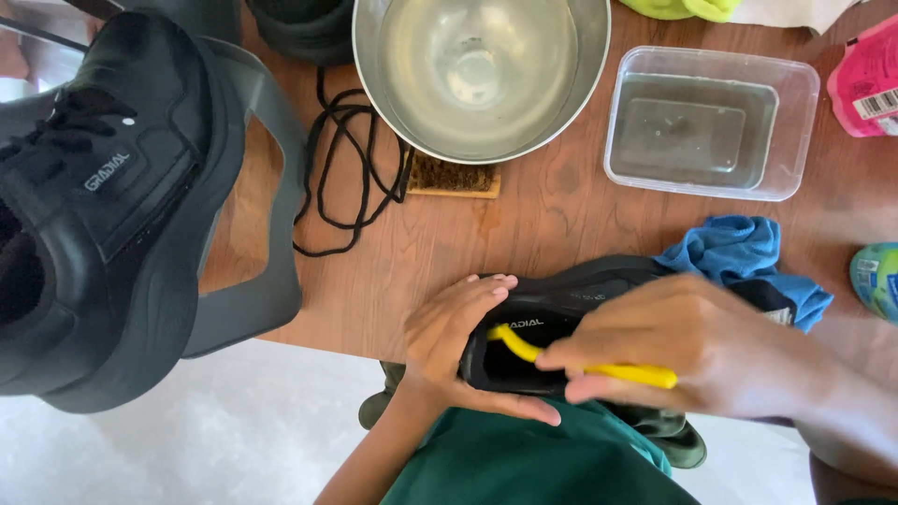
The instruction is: Cleaning and polishing the surface of a black shoe using a brush, soapy water, and a cloth.
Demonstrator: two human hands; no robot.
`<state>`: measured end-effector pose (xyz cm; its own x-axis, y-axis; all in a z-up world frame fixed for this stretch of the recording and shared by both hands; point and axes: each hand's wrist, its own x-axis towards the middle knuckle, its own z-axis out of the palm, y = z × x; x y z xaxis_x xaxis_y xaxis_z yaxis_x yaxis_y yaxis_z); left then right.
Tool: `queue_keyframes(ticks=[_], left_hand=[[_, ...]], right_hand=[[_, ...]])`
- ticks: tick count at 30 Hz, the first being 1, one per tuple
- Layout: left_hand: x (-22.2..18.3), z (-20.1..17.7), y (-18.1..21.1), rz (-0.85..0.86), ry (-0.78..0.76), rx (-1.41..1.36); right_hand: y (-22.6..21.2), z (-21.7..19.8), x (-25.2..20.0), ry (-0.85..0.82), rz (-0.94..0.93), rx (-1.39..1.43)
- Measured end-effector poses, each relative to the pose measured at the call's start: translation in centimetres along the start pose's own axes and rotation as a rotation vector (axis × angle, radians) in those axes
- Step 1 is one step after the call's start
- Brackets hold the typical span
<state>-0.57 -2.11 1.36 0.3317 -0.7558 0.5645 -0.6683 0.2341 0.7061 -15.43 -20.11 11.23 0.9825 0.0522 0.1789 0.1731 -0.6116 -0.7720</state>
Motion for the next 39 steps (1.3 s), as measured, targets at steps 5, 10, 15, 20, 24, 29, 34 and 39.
queue_keyframes(ticks=[5,10,15,20,24,29,34,39], left_hand=[[0.3,-0.3,0.2,-0.010,-0.019,0.009],[0.6,-0.1,0.0,0.034,0.026,0.019],[0.5,0.0,0.1,0.021,0.026,0.008],[0.3,0.0,-0.1,0.032,0.008,0.041],[0.4,0.1,-0.1,0.034,0.030,0.016],[0.1,-0.2,0.1,0.022,-0.014,0.019],[0.3,0.0,-0.2,0.034,-0.012,-0.008],[0.0,0.0,-0.2,0.011,-0.024,-0.012]], right_hand=[[0.0,-1.5,-0.2,0.026,0.063,-0.032],[-0.2,0.0,-1.3,0.083,-0.036,-0.281],[0.2,-0.4,-1.8,0.104,-0.001,-0.268],[0.5,-1.8,-3.1,0.122,-0.067,-0.338],[0.9,0.1,-1.9,0.113,0.065,-0.157],[0.9,-1.7,-2.6,0.013,0.264,-0.029],[1.2,-2.2,-4.5,0.001,0.342,-0.221],[0.7,-2.4,-4.7,0.038,0.173,-0.618]])
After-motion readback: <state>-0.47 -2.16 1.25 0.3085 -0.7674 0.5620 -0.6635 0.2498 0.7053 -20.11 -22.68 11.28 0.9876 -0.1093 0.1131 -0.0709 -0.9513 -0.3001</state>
